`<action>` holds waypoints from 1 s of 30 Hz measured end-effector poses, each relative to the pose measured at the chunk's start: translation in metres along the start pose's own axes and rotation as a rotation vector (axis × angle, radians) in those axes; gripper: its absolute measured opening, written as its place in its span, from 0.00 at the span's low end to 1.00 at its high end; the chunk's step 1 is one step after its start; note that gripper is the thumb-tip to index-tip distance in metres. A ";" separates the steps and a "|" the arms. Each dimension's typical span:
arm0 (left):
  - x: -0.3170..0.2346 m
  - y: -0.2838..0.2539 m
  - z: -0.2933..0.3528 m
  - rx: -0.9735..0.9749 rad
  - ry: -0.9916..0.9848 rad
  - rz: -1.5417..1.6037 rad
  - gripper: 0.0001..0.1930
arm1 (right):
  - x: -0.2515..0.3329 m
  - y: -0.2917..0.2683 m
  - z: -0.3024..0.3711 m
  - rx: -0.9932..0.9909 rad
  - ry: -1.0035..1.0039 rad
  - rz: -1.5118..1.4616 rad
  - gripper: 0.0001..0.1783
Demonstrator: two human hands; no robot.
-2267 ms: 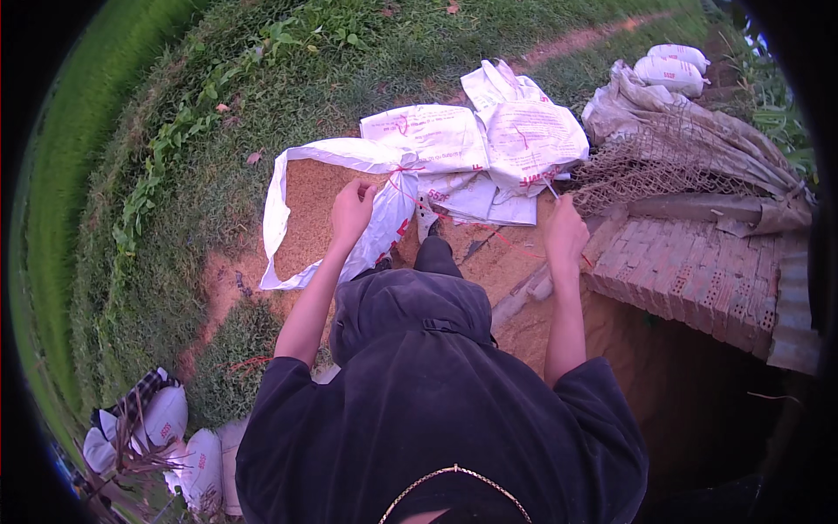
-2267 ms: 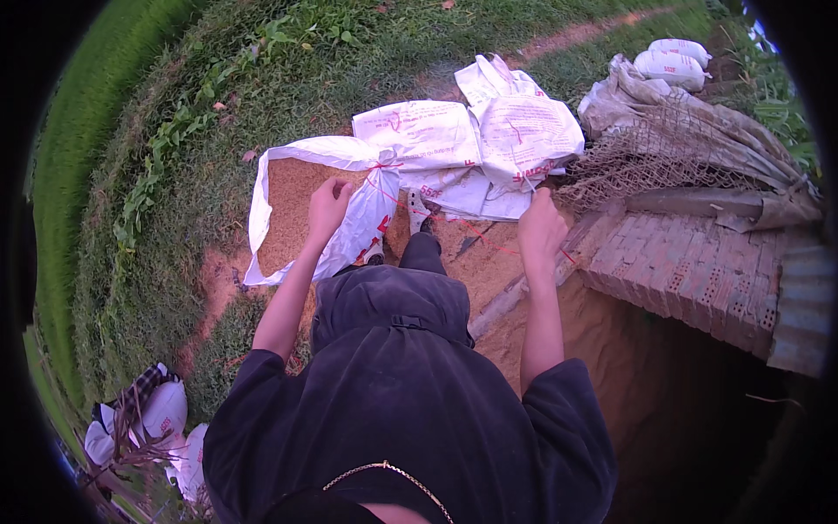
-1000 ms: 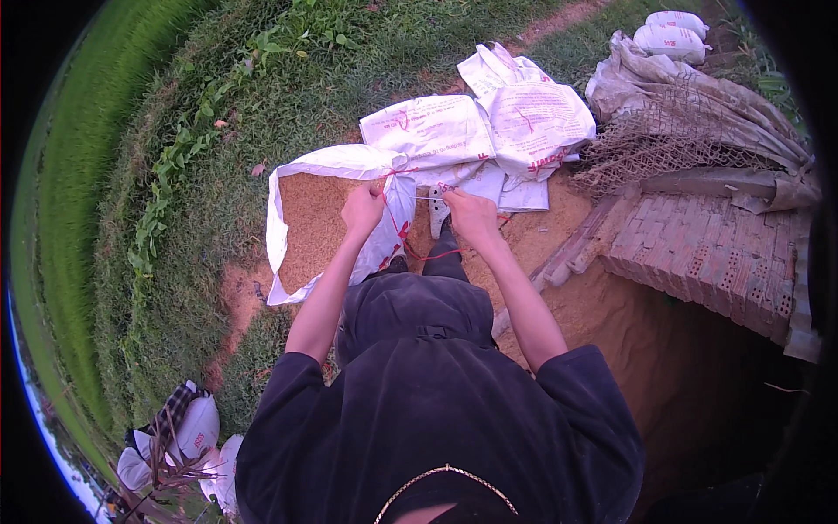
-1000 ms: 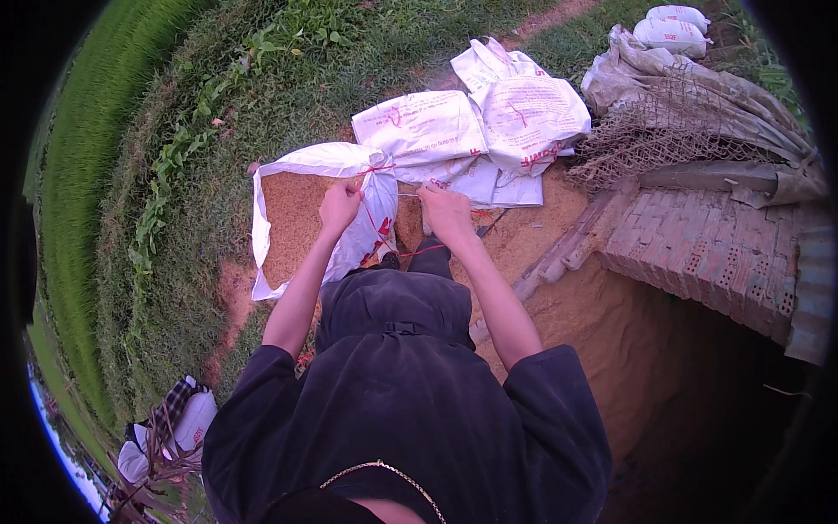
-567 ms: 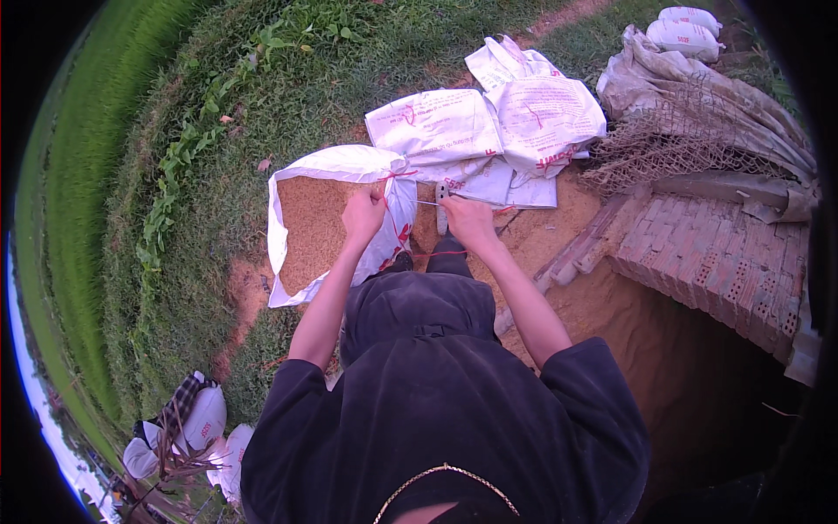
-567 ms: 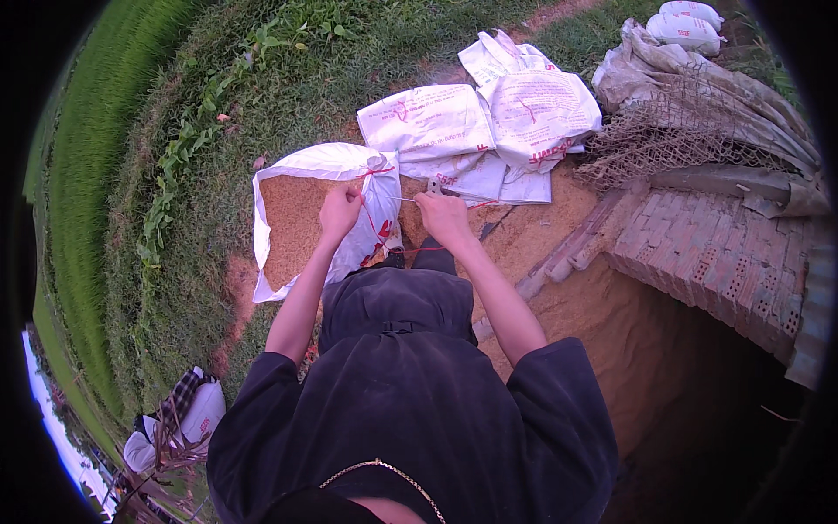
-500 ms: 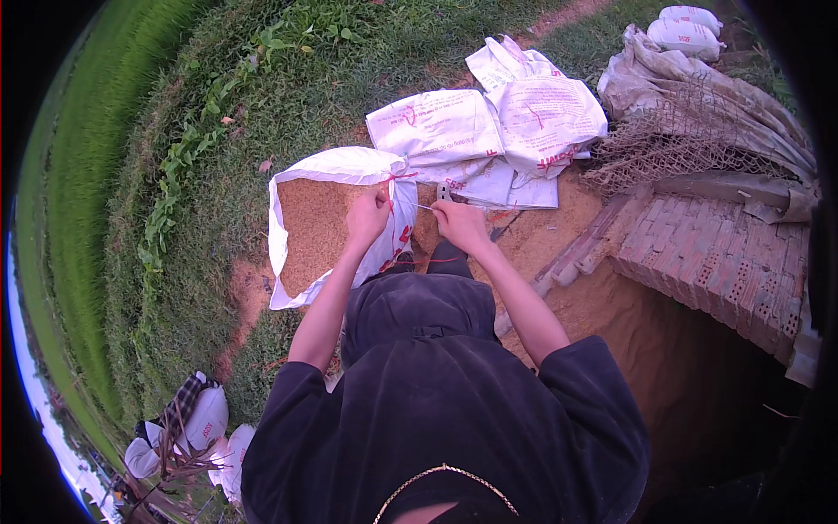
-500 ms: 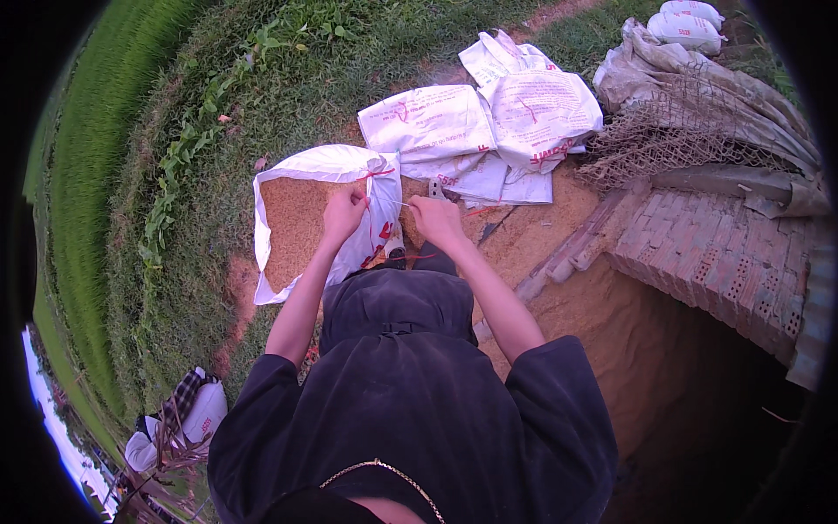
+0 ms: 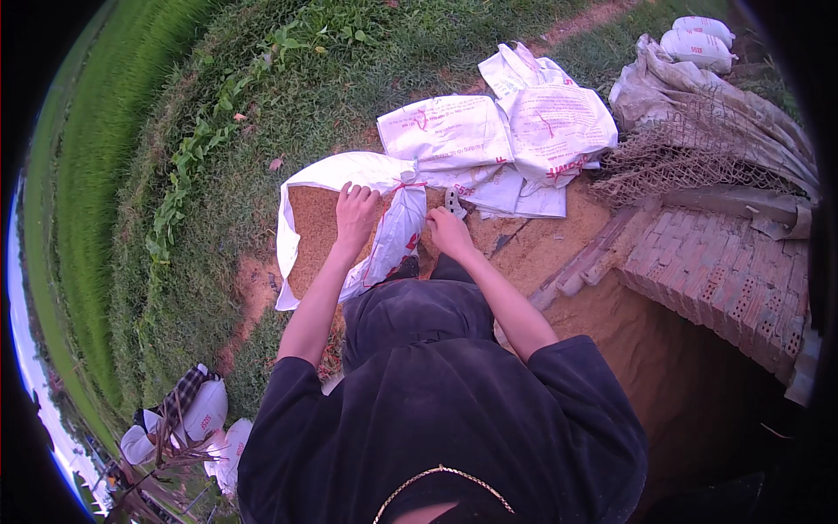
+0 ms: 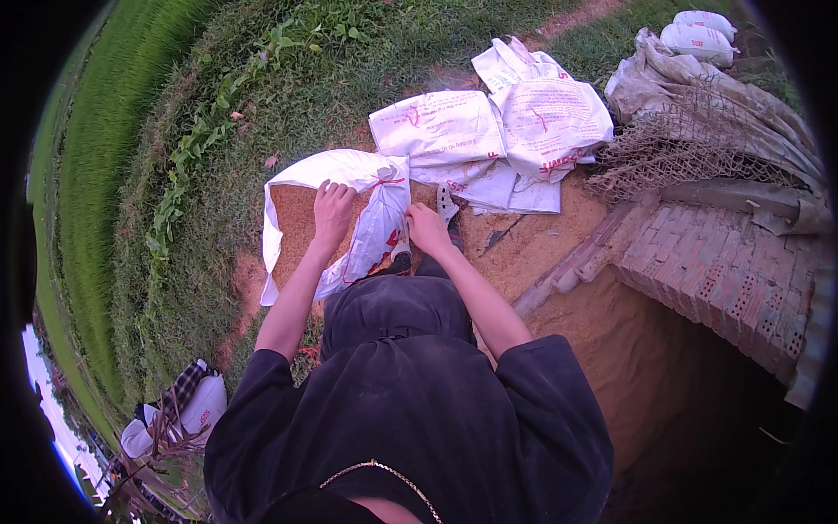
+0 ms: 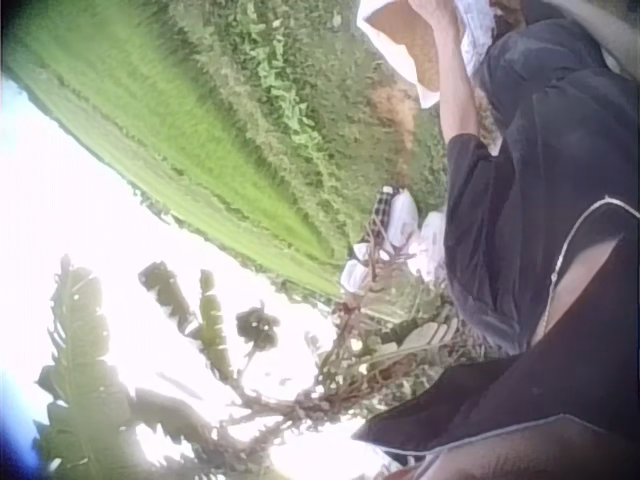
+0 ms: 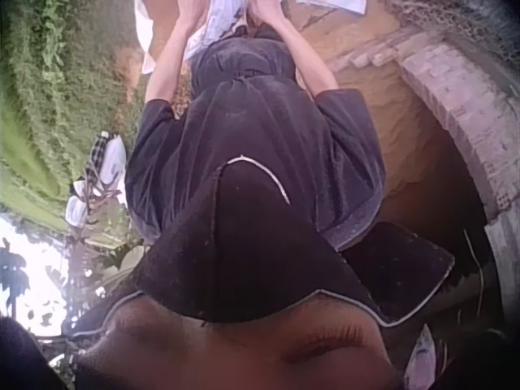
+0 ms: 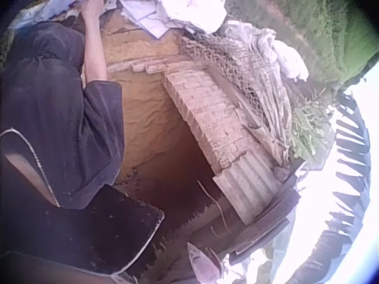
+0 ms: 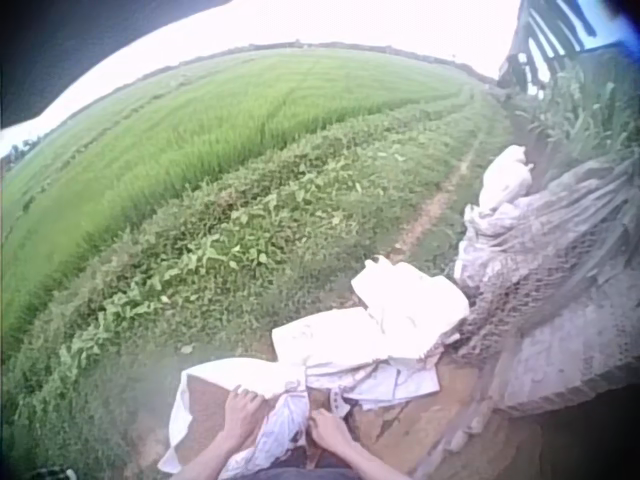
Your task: Tying the top of a large white sack filled with rice grains using a red plastic string.
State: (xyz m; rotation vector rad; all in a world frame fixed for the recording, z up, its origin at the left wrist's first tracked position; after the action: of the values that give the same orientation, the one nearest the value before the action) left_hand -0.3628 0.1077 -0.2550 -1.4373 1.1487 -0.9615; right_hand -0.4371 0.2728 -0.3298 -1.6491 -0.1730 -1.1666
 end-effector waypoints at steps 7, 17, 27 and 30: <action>-0.009 -0.012 0.011 -0.082 -0.009 0.061 0.10 | 0.026 0.006 0.019 0.092 -0.057 0.098 0.11; -0.009 -0.003 0.010 -0.100 -0.001 0.129 0.11 | -0.020 0.058 0.031 0.350 0.473 -0.847 0.12; -0.005 -0.008 0.002 -0.065 -0.118 0.109 0.10 | -0.011 0.056 0.026 0.331 0.485 -0.953 0.12; -0.007 -0.016 -0.002 -0.126 -0.109 0.106 0.10 | -0.018 0.056 0.036 0.345 0.493 -0.954 0.12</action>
State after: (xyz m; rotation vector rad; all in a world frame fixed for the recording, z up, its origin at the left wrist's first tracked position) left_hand -0.3633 0.1144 -0.2390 -1.4944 1.2096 -0.7398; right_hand -0.3906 0.2854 -0.3790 -0.9044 -0.8514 -2.0701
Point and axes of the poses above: each hand's wrist, its own z-axis away from the middle knuckle, its own y-axis out of the palm, x = y × z, the point moved 9 cm from there along -z, towards the middle knuckle, and after that the axes turned 7 degrees about -z, right-handed, at the moved point
